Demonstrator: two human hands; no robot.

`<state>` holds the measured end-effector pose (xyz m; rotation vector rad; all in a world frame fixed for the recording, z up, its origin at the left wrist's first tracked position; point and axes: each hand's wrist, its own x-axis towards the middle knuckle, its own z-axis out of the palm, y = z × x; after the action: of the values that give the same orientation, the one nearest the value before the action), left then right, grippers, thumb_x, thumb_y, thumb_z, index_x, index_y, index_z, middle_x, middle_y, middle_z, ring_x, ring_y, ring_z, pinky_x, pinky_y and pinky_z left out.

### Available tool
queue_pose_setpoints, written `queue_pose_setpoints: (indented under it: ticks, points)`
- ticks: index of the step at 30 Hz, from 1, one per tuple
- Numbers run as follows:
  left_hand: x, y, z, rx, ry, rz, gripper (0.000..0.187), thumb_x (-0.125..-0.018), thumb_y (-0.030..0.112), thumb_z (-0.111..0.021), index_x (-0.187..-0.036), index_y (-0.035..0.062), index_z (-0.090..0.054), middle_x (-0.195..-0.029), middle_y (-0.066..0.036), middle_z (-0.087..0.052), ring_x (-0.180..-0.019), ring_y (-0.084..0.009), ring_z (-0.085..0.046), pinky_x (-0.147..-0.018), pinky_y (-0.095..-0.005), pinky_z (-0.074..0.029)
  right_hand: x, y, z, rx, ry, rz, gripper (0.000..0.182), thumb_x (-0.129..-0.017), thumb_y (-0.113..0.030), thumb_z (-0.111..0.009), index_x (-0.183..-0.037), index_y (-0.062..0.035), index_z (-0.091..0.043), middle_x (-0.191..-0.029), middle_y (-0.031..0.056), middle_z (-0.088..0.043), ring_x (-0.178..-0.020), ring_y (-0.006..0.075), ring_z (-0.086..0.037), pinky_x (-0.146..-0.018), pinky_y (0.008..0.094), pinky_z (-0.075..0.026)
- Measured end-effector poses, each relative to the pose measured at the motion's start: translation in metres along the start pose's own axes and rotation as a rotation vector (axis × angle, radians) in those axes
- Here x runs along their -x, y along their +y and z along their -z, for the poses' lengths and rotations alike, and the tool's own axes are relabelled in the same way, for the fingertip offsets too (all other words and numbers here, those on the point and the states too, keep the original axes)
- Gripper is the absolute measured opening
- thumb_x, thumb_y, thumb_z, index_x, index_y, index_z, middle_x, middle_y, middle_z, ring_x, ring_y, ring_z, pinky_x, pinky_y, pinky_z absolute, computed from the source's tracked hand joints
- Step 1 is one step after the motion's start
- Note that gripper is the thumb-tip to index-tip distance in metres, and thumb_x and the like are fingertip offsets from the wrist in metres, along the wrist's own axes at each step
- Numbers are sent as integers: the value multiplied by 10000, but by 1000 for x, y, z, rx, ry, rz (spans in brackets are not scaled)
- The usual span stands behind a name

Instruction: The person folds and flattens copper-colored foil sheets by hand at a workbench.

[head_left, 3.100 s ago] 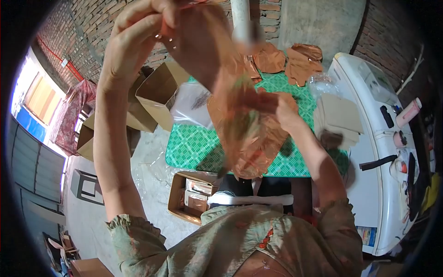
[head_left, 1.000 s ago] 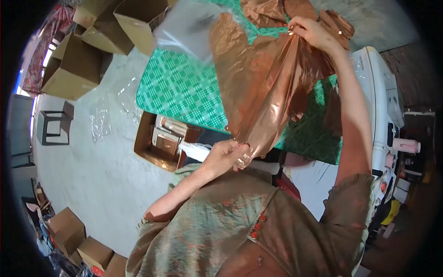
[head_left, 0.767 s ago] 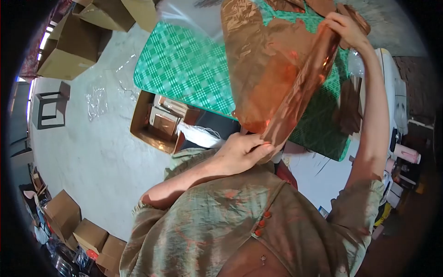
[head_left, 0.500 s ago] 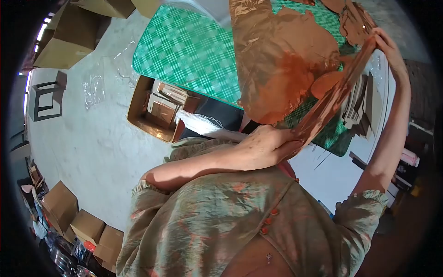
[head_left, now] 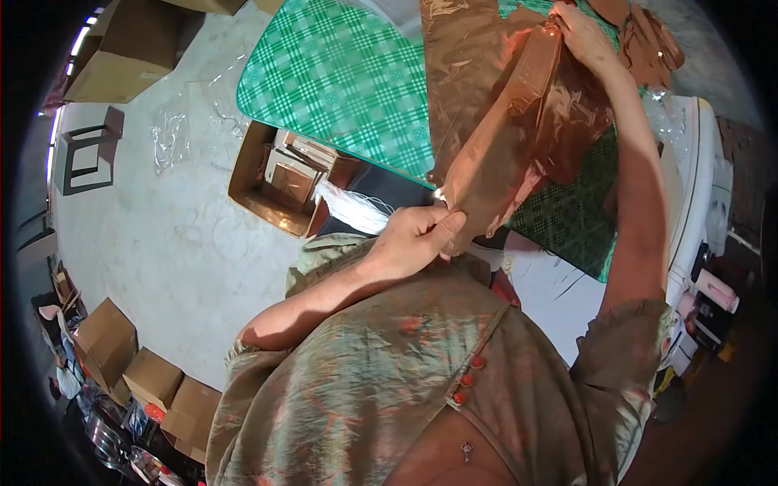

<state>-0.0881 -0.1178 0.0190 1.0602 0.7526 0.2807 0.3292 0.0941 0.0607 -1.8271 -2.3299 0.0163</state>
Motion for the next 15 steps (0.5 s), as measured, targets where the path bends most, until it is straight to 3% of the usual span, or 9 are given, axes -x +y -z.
queue_pose_setpoints:
  ticks: [4,7,15]
  points:
    - [-4,-5,2,86,46,37,474,-1118,387,-563,-812,41,-669,-702,-9,-644,-615,-79,-622,-497,-257,-472,-7,5,-11,102,17,100,194,-999,-165,-536,-1020,14,-609,-977,274,-633,-983,469,-616,-843,518,-479]
    - [-7,-7,8,59,27,68,504,-1100,393,-589,-906,-54,-717,-776,-76,-696,-692,-142,-712,-615,-325,-566,-7,-6,-6,92,30,102,214,-1000,-172,-527,-1026,22,-611,-1008,285,-641,-1005,475,-616,-854,521,-481]
    - [-11,-8,13,66,71,116,520,-1099,394,-595,-823,-39,-682,-733,-56,-648,-641,-136,-697,-597,-318,-556,-11,9,-18,175,53,152,245,-1004,-137,-493,-1097,31,-646,-1081,276,-675,-1051,474,-626,-906,507,-501]
